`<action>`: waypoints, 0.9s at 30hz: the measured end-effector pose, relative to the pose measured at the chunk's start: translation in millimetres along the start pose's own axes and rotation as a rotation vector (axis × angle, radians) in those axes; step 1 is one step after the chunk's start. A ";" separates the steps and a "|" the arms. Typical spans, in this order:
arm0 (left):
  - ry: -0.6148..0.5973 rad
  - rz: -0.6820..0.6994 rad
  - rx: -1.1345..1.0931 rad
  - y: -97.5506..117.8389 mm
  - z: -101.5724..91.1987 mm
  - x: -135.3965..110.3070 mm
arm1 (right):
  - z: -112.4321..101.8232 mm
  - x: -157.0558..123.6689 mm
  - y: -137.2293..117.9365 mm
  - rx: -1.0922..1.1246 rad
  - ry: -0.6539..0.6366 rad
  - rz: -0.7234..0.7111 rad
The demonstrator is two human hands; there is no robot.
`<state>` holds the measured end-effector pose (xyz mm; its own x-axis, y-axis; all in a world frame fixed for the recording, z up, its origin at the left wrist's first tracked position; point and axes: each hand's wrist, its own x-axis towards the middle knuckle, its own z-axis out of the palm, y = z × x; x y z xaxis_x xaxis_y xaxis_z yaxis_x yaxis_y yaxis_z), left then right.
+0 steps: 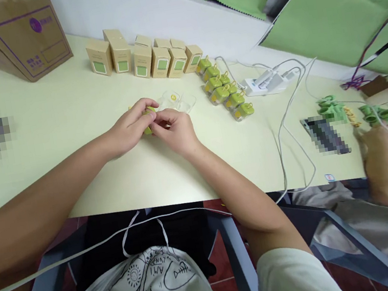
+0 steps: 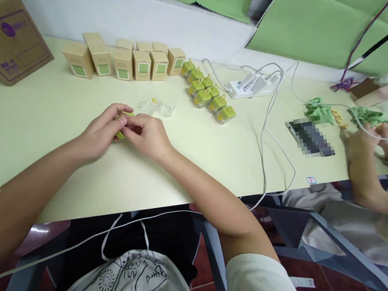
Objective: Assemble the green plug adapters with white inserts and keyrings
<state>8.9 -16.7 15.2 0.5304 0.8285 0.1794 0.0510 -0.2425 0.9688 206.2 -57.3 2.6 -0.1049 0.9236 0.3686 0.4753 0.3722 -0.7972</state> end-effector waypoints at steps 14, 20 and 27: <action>0.156 0.164 -0.201 -4.8 -11.8 11.6 | -28.3 9.9 -3.9 0.639 0.060 0.395; 0.238 0.320 -0.072 -3.6 -5.0 10.3 | -34.0 11.0 -8.5 0.694 0.032 0.458; 0.316 0.294 0.089 2.5 -4.9 5.2 | -34.8 9.5 -18.3 0.713 -0.004 0.487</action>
<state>7.7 -10.5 19.4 0.2489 0.8279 0.5026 0.0166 -0.5225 0.8525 226.8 -58.5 37.3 -0.0357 0.9951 -0.0925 -0.1937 -0.0977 -0.9762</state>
